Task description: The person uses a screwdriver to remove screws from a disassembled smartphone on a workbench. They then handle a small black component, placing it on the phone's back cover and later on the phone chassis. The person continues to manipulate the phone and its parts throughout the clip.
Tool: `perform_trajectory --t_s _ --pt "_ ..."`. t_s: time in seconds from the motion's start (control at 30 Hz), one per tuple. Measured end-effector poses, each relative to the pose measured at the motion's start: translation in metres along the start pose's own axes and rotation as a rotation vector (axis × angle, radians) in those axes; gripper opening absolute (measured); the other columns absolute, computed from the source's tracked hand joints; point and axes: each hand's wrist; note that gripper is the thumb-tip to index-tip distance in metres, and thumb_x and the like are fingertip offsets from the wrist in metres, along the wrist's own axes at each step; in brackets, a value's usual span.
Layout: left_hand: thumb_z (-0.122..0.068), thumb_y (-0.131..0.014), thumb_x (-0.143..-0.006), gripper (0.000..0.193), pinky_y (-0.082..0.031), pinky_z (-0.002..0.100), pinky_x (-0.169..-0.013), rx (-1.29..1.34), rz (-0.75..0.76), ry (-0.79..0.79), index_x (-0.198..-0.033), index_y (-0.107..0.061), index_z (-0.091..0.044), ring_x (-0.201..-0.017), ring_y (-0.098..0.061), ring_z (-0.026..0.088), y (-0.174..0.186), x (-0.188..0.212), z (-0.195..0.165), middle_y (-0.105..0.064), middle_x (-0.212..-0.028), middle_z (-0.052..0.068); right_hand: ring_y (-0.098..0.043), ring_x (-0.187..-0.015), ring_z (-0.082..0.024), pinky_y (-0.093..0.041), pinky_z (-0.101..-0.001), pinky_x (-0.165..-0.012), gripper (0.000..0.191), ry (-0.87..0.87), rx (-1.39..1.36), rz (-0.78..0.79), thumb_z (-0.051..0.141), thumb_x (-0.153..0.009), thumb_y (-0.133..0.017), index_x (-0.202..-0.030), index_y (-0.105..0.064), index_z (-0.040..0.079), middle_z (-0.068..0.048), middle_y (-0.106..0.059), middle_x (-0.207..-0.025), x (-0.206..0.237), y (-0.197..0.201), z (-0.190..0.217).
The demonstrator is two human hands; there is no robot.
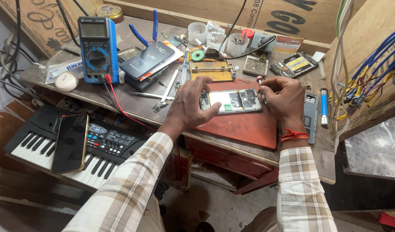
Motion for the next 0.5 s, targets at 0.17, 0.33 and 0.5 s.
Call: perform_trajectory --t_s 0.17,0.33,0.5 --pt "-0.04 -0.077 -0.081 0.06 -0.047 0.046 -0.098 -0.004 0.009 0.008 -0.127 -0.054 -0.009 -0.098 -0.064 0.027 -0.0007 -0.0001 0.0004 -0.066 -0.1 0.008 -0.074 -0.073 -0.012 -0.059 -0.0268 -0.067 0.009 0.042 -0.021 -0.045 0.007 -0.09 -0.078 -0.099 -0.081 0.006 -0.008 -0.078 -0.086 0.0007 -0.0003 0.0028" --pt "-0.04 -0.077 -0.081 0.06 -0.046 0.046 -0.098 -0.004 0.004 -0.001 -0.127 -0.054 -0.009 -0.099 -0.064 0.027 -0.0005 0.0001 0.0006 -0.066 -0.1 0.008 -0.074 -0.073 -0.012 -0.058 -0.0261 -0.066 0.009 0.048 -0.043 -0.053 0.007 -0.093 -0.075 -0.101 -0.08 0.006 -0.007 -0.078 -0.086 0.0016 -0.0019 0.0073" --pt "-0.04 -0.077 -0.081 0.06 -0.046 0.046 -0.098 -0.007 0.002 -0.004 -0.127 -0.054 -0.009 -0.099 -0.064 0.027 -0.0012 -0.0001 0.0018 -0.066 -0.1 0.008 -0.074 -0.075 -0.011 -0.058 -0.0258 -0.067 0.011 0.065 -0.066 -0.04 0.005 -0.094 -0.074 -0.102 -0.081 0.007 -0.007 -0.079 -0.088 0.0017 -0.004 0.0093"
Point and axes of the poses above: each hand's wrist, its own x-axis away from the middle knuckle, its own y-axis out of the back of the hand, z = x × y
